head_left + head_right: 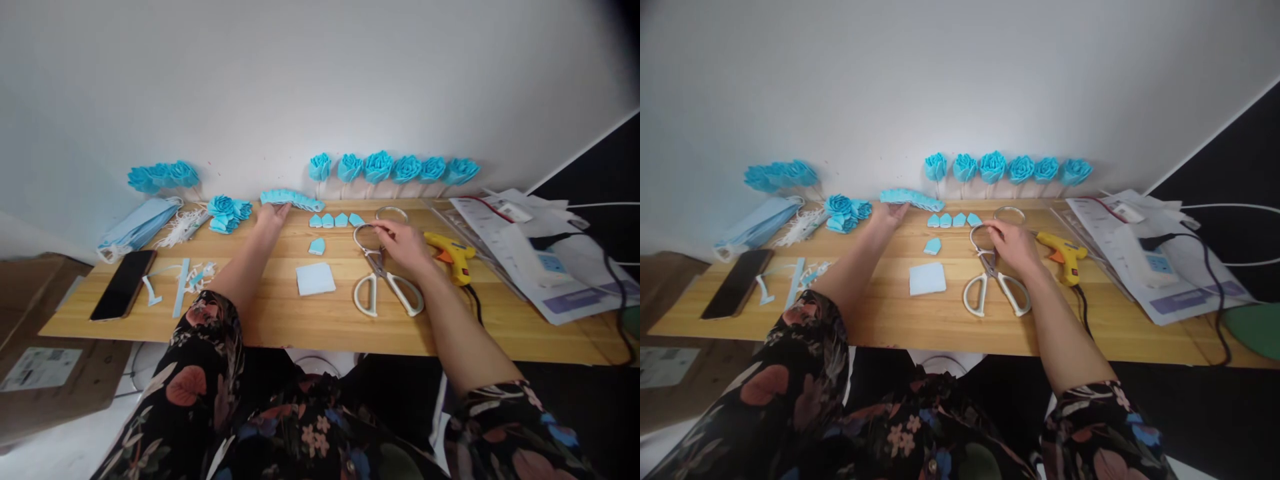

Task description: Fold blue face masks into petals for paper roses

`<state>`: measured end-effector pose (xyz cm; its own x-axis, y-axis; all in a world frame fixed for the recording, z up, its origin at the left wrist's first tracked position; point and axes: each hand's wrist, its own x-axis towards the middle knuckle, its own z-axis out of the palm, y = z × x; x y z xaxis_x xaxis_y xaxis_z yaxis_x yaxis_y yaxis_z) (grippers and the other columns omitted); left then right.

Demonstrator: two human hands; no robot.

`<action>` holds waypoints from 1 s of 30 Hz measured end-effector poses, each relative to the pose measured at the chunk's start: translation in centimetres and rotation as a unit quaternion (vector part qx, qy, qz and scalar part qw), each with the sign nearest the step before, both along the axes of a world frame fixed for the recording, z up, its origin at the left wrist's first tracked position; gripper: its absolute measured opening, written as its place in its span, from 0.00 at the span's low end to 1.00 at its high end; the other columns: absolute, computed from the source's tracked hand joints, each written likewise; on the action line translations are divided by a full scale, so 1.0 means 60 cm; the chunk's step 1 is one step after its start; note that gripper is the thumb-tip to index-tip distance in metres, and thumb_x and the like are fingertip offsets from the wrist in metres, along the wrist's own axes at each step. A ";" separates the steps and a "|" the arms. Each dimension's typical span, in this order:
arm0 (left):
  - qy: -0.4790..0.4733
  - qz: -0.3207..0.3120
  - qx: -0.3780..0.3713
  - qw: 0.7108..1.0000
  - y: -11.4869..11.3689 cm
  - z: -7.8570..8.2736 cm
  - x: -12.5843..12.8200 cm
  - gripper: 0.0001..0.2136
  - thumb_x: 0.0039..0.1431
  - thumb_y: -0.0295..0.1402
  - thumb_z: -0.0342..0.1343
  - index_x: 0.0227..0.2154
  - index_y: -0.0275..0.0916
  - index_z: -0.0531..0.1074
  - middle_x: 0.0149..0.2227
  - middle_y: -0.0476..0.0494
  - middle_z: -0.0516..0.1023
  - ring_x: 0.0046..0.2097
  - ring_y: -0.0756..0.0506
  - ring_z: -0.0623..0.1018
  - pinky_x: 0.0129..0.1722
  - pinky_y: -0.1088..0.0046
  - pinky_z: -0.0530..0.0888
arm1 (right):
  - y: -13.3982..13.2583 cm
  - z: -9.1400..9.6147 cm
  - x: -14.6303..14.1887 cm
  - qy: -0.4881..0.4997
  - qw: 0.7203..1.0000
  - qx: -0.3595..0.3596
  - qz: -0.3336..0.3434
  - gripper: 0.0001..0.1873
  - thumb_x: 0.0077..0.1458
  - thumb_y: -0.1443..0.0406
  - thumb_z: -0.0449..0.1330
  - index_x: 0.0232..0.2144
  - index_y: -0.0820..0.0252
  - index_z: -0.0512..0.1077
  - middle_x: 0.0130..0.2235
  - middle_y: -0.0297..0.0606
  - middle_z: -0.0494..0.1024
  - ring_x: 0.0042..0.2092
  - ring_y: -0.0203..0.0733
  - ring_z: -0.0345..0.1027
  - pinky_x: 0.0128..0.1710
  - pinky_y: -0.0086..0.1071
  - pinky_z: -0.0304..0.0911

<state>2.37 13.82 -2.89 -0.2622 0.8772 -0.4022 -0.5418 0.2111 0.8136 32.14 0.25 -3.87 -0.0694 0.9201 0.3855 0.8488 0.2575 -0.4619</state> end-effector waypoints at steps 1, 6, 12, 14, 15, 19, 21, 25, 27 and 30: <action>0.005 -0.002 -0.005 1.000 -0.005 0.001 -0.004 0.15 0.69 0.28 0.44 0.52 0.45 0.70 0.46 0.40 0.80 0.50 0.48 0.80 0.41 0.76 0.81 | 0.000 0.001 0.000 0.000 1.000 0.002 0.002 0.19 0.61 0.60 0.53 0.48 0.56 0.80 0.40 0.42 0.85 0.35 0.47 0.75 0.34 0.37 0.65; 0.017 -0.023 -0.043 0.999 -0.032 -0.003 -0.036 0.14 0.66 0.28 0.48 0.52 0.41 0.69 0.48 0.34 0.78 0.49 0.44 0.81 0.41 0.73 0.82 | -0.004 0.004 -0.003 0.010 1.000 -0.010 -0.002 0.19 0.61 0.60 0.54 0.47 0.56 0.80 0.35 0.41 0.84 0.34 0.48 0.75 0.34 0.37 0.64; 0.045 -0.038 -0.040 0.997 -0.071 0.001 -0.069 0.06 0.65 0.26 0.48 0.37 0.38 0.70 0.32 0.41 0.77 0.36 0.48 0.80 0.39 0.72 0.80 | -0.006 0.006 -0.006 0.030 0.999 0.002 0.012 0.18 0.62 0.61 0.54 0.48 0.55 0.79 0.41 0.41 0.84 0.36 0.46 0.75 0.35 0.36 0.65; 0.092 -0.077 -0.013 0.993 -0.087 0.008 -0.064 0.06 0.64 0.28 0.50 0.31 0.37 0.69 0.27 0.44 0.74 0.29 0.50 0.77 0.34 0.74 0.79 | -0.006 0.006 -0.006 0.035 0.999 0.009 0.017 0.18 0.62 0.62 0.54 0.48 0.55 0.79 0.43 0.41 0.84 0.36 0.45 0.75 0.36 0.36 0.65; 0.132 -0.110 0.011 0.985 -0.096 0.011 -0.058 0.07 0.63 0.29 0.51 0.29 0.37 0.69 0.26 0.46 0.73 0.27 0.51 0.75 0.31 0.74 0.77 | -0.005 0.006 -0.005 0.037 0.999 0.013 0.018 0.17 0.62 0.62 0.54 0.48 0.56 0.79 0.43 0.41 0.84 0.36 0.45 0.75 0.37 0.36 0.65; 0.345 -0.222 0.145 0.900 -0.123 0.016 -0.023 0.06 0.57 0.32 0.56 0.27 0.36 0.71 0.27 0.47 0.75 0.25 0.51 0.72 0.27 0.75 0.71 | -0.004 0.004 -0.003 0.048 0.998 0.031 0.010 0.17 0.62 0.62 0.55 0.48 0.56 0.79 0.41 0.41 0.85 0.36 0.45 0.75 0.37 0.36 0.65; 0.459 -0.253 0.197 0.829 -0.128 0.013 -0.007 0.05 0.56 0.32 0.57 0.28 0.37 0.74 0.29 0.46 0.77 0.29 0.50 0.74 0.31 0.74 0.72 | -0.003 0.002 -0.001 0.054 0.998 0.040 0.000 0.16 0.62 0.62 0.55 0.48 0.56 0.79 0.41 0.42 0.84 0.36 0.45 0.75 0.37 0.37 0.66; 0.592 -0.284 0.264 0.706 -0.126 0.000 0.009 0.08 0.57 0.31 0.55 0.32 0.38 0.79 0.37 0.44 0.82 0.39 0.45 0.78 0.40 0.71 0.72 | 0.000 -0.003 0.004 0.070 0.996 0.063 -0.005 0.16 0.62 0.62 0.55 0.48 0.56 0.79 0.44 0.42 0.84 0.39 0.46 0.76 0.39 0.38 0.67; 0.611 -0.307 0.278 0.674 -0.126 -0.004 0.010 0.10 0.58 0.33 0.54 0.35 0.39 0.80 0.39 0.43 0.83 0.40 0.44 0.78 0.41 0.70 0.72 | 0.001 -0.005 0.005 0.073 0.995 0.074 -0.002 0.16 0.62 0.62 0.55 0.47 0.56 0.79 0.44 0.42 0.84 0.40 0.46 0.76 0.41 0.38 0.68; 0.632 -0.341 0.289 0.633 -0.128 -0.009 0.009 0.11 0.58 0.35 0.54 0.36 0.39 0.81 0.40 0.43 0.83 0.40 0.43 0.79 0.40 0.70 0.71 | 0.002 -0.005 0.005 0.072 0.994 0.084 0.005 0.15 0.62 0.62 0.55 0.46 0.56 0.79 0.44 0.42 0.84 0.40 0.46 0.77 0.41 0.38 0.69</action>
